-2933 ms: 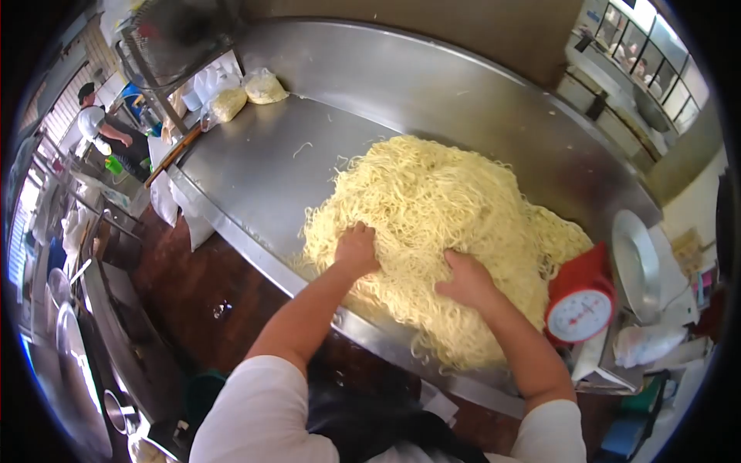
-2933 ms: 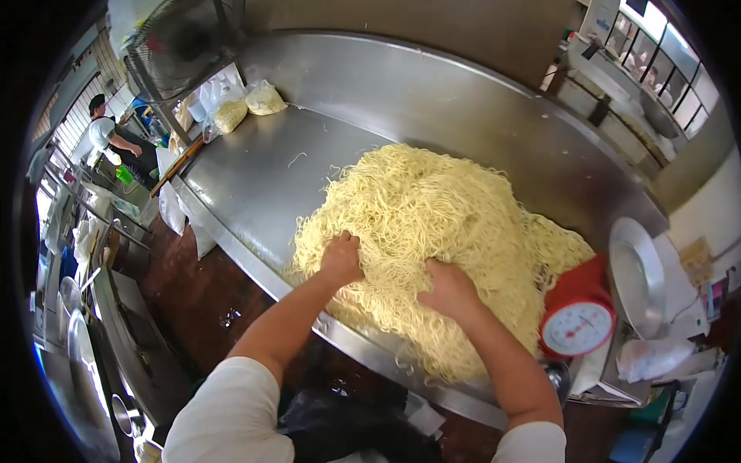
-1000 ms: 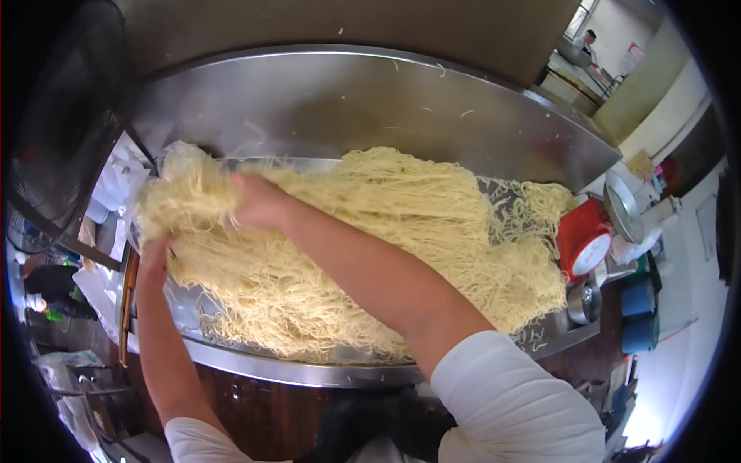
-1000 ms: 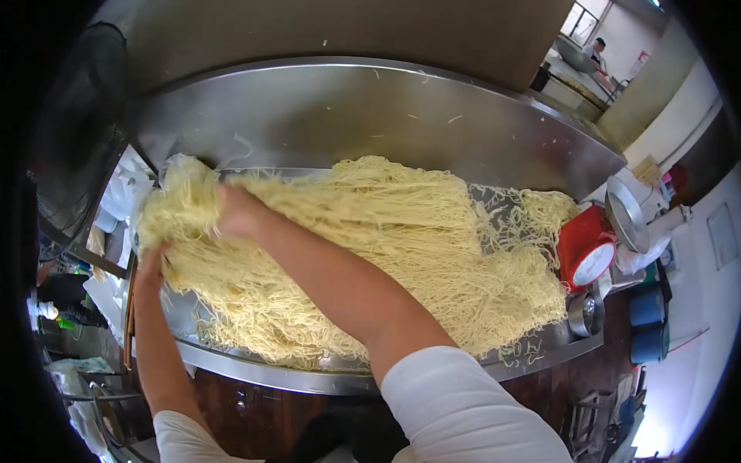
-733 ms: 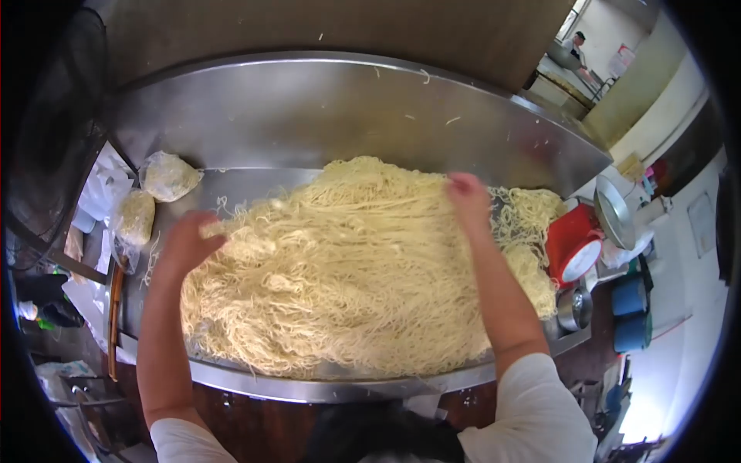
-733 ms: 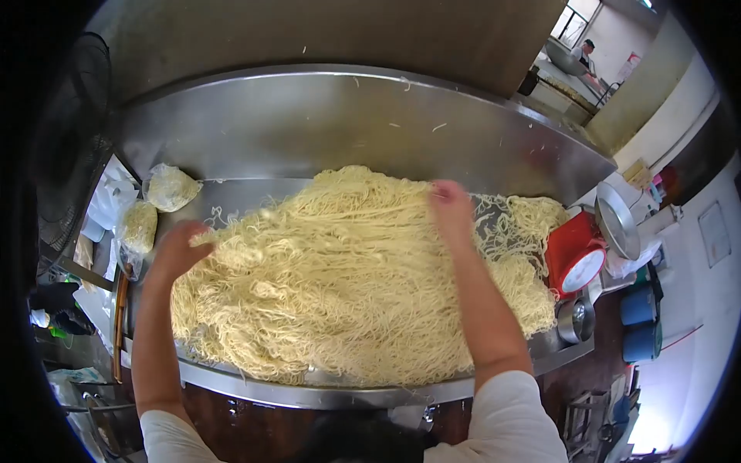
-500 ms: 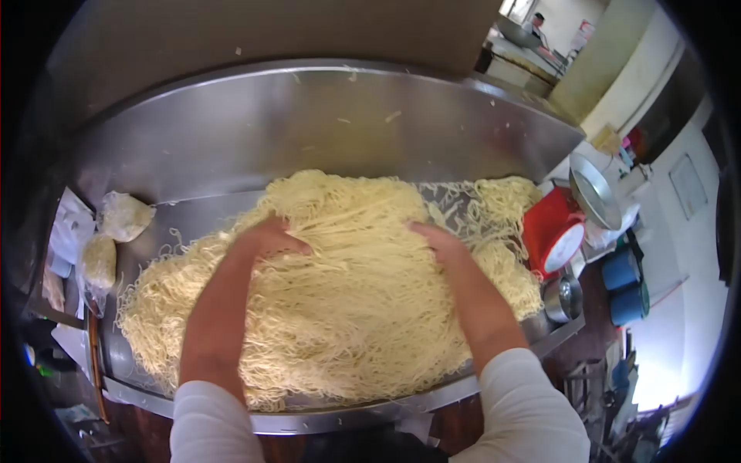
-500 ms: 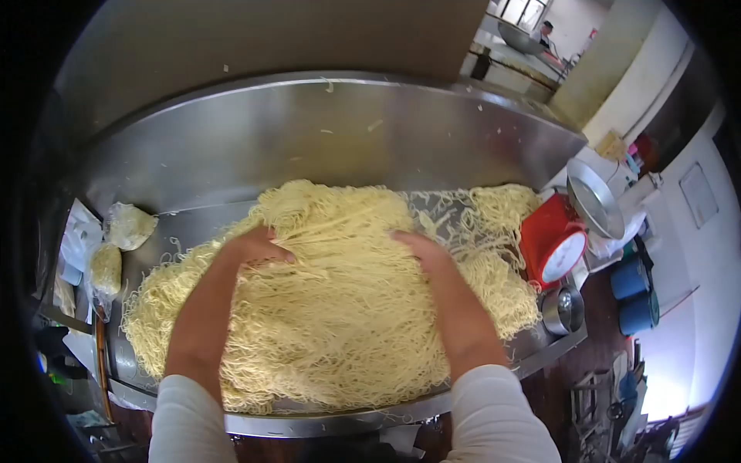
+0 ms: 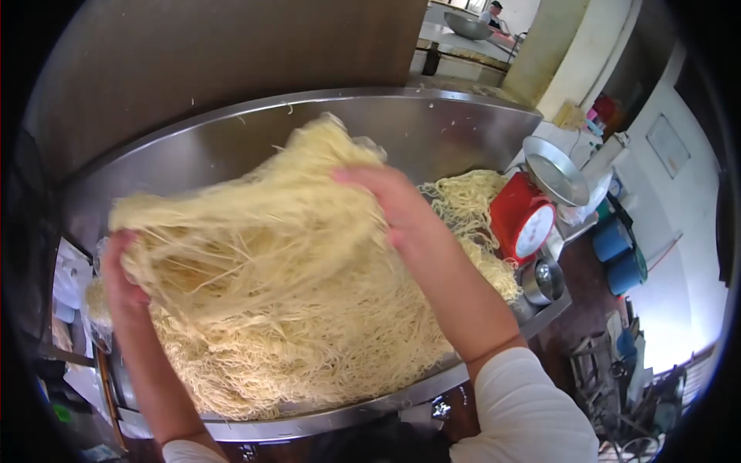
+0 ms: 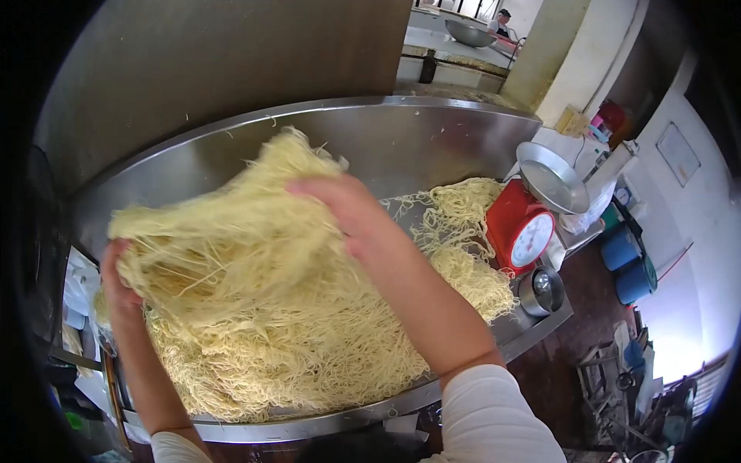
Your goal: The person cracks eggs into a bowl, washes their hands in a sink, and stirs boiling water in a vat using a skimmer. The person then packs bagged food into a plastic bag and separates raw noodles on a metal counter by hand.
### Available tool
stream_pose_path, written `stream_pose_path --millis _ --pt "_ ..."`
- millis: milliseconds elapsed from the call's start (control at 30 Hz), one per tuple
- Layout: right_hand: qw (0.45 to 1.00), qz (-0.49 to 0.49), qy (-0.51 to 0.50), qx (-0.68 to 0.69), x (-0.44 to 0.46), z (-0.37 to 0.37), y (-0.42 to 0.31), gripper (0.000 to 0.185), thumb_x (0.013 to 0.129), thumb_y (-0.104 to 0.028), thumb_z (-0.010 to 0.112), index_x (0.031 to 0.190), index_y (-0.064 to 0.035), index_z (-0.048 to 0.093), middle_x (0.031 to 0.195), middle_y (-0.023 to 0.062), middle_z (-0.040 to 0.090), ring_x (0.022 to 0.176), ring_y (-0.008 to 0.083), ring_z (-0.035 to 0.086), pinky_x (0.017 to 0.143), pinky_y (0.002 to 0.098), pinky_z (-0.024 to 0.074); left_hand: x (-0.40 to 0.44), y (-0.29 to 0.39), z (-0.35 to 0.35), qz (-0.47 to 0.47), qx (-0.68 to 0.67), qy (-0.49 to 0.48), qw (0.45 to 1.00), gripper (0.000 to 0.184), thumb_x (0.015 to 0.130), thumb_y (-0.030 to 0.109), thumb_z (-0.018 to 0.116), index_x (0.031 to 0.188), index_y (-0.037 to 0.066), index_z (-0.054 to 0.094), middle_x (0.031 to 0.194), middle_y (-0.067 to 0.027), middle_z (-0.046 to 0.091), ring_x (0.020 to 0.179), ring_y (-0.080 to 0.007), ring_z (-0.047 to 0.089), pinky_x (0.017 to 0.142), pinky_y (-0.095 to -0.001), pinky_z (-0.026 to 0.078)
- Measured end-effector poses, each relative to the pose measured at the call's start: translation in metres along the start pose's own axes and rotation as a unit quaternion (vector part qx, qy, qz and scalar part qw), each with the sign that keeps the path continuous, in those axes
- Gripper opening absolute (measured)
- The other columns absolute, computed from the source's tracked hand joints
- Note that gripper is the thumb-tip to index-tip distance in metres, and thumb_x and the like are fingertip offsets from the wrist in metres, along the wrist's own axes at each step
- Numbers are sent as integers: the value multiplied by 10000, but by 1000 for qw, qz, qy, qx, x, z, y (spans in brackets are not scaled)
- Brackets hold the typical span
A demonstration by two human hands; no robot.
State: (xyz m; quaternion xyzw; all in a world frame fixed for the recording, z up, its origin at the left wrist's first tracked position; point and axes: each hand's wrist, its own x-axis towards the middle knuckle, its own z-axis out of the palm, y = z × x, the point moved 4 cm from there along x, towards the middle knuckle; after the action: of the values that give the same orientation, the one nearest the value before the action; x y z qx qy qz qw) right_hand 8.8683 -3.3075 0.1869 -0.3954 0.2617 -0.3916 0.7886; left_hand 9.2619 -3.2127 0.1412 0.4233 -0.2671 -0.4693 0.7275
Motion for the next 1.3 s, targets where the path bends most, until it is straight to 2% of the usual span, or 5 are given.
stream_pose_path --millis 333,400,733,1167,1300 --pt "840 -8 -189 -508 57 66 98 650 834 -340 731 1359 -24 514 1262 172 592 1087 226 599 923 343 493 81 -41 -287 -149 308 126 931 483 869 311 595 1241 5 561 1067 -103 655 1009 -261 638 871 -366 529" --pt "814 18 -79 -574 38 2 100 588 848 -345 711 1339 -64 549 1305 150 580 1218 260 552 1003 367 460 49 -64 -256 -168 781 17 601 652 763 304 692 1324 21 519 1310 -248 556 1171 -377 573 965 -394 477" --pt "778 1 113 -618 -184 -148 156 222 823 -249 746 1012 -138 712 1033 90 684 946 227 669 832 330 533 -62 -218 45 -153 737 -431 499 364 721 242 774 1009 30 703 1010 -201 669 983 -364 638 825 -413 509" --pt "594 267 155 -743 29 -220 206 273 795 -219 616 1030 -110 705 1095 180 673 1056 321 636 856 455 500 42 -240 66 -120 271 -142 944 423 788 278 736 1091 -7 659 923 -111 707 855 -225 667 773 -384 523" --pt "517 62 160 -839 -54 -192 178 407 716 -154 701 1121 -127 667 1153 147 649 1160 362 564 956 481 444 44 -207 -4 -74 764 -245 593 521 761 389 670 1097 -10 656 946 -170 700 849 -315 683 785 -407 540"
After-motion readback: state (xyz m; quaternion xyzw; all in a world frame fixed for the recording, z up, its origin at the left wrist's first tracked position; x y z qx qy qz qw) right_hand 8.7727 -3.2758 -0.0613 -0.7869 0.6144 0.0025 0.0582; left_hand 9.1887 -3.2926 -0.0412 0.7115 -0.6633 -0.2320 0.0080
